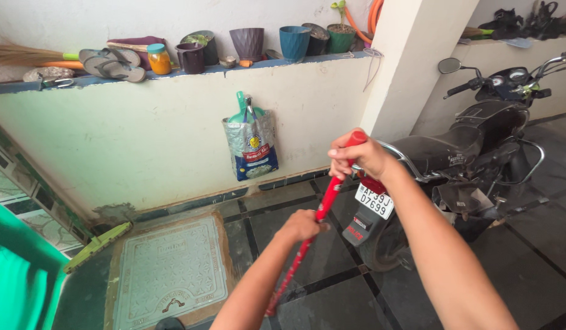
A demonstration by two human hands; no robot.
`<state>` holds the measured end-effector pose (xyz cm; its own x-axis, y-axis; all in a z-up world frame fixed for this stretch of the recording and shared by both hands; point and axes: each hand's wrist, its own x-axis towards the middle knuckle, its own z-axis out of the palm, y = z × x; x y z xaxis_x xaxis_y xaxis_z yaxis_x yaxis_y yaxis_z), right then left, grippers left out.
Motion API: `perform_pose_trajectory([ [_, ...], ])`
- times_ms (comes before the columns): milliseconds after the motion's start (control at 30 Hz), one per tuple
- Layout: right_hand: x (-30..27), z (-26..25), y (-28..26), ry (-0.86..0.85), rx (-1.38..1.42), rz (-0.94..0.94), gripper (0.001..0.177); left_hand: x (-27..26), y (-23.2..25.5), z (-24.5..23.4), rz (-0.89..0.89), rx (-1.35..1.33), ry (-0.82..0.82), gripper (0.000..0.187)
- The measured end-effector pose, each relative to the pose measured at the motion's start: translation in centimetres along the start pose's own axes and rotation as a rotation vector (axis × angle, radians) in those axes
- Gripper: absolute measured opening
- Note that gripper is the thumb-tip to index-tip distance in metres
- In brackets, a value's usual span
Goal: The person mops a tiled floor using a red-handled string mop and a white bucket. They clean the area around a parked motorcycle and a wall with potted plants, repeatedly dipping the mop into the bucket to wet it.
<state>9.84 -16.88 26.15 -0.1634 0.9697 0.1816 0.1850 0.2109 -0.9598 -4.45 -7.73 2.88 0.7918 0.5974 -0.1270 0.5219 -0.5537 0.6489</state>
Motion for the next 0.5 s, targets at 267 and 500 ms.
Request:
perform_pose_trajectory([
  [267,-1.5,0.7,-2.1,0.039,-0.158,0.083,0.031,1.5,3.8,1.8,0.017,-0.057,0.065,0.042],
  [500,-0.4,4.2,1.0,-0.089,-0.325,0.060,0.028,2.0,0.3,0.5,-0.136,0.108,0.196,0.035],
])
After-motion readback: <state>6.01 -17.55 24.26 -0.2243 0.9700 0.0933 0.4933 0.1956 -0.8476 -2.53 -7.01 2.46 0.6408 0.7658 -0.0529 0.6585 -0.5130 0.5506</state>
